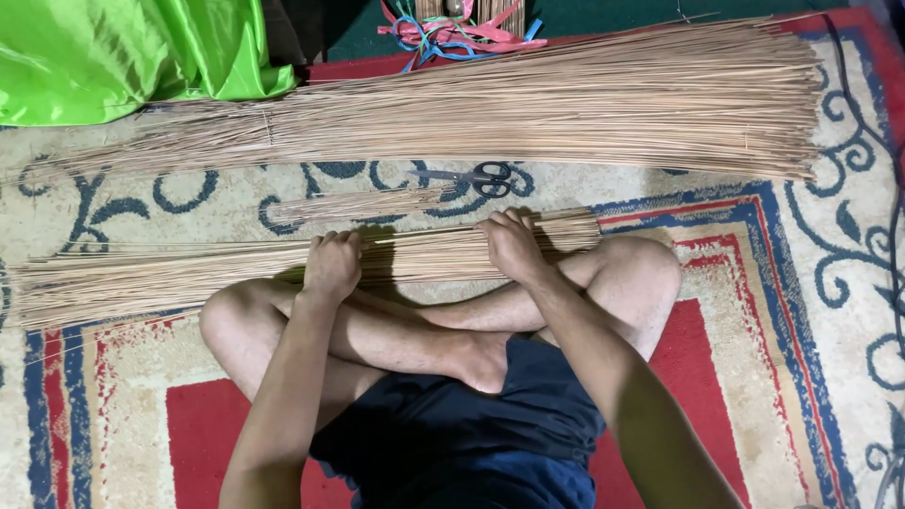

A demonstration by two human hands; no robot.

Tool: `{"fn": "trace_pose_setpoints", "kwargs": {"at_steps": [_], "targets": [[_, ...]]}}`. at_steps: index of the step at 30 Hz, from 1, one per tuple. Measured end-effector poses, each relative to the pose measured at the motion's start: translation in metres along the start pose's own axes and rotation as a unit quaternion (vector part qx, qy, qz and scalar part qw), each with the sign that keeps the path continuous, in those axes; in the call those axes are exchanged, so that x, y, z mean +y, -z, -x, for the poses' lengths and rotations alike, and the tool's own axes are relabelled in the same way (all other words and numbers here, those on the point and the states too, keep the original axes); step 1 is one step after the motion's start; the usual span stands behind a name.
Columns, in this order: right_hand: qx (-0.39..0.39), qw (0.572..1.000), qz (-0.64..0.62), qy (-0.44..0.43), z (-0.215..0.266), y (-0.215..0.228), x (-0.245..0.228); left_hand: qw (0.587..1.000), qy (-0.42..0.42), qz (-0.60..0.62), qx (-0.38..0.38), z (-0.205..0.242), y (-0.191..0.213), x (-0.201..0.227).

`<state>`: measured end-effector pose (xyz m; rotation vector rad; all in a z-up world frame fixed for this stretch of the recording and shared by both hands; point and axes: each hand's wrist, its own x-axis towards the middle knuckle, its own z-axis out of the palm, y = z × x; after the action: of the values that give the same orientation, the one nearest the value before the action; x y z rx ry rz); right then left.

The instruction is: The person is organizing, aligning, and trimming bundles of thin wooden sticks to shape the structure of a fan.

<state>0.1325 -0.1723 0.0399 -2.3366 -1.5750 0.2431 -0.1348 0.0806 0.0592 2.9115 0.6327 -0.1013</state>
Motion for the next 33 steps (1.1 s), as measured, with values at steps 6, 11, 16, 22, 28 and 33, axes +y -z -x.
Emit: {"fn": "trace_pose_setpoints", "kwargs": {"at_steps": [6,11,16,22,28,33], "targets": [[0.059,0.996,-0.059,-0.010,-0.001,-0.024,0.022,0.998,0.017,0.058,-0.005,-0.004,0.006,0.011],[0.077,0.995,-0.062,-0.021,0.001,-0.019,0.017,0.996,0.021,0.082,-0.007,-0.009,-0.011,0.008],[0.074,0.994,-0.077,-0.026,0.002,-0.025,0.021,0.999,0.017,0.034,0.003,-0.018,-0.032,0.001],[0.073,0.997,-0.013,-0.031,0.003,-0.042,0.032,1.000,0.016,-0.001,-0.001,-0.018,-0.038,0.001],[0.069,0.997,-0.009,-0.039,0.005,-0.039,0.031,1.000,0.021,0.006,0.009,-0.020,-0.035,0.004],[0.050,0.998,-0.007,-0.044,0.004,-0.012,0.011,0.999,0.028,-0.020,-0.022,-0.018,-0.017,0.012]]}}
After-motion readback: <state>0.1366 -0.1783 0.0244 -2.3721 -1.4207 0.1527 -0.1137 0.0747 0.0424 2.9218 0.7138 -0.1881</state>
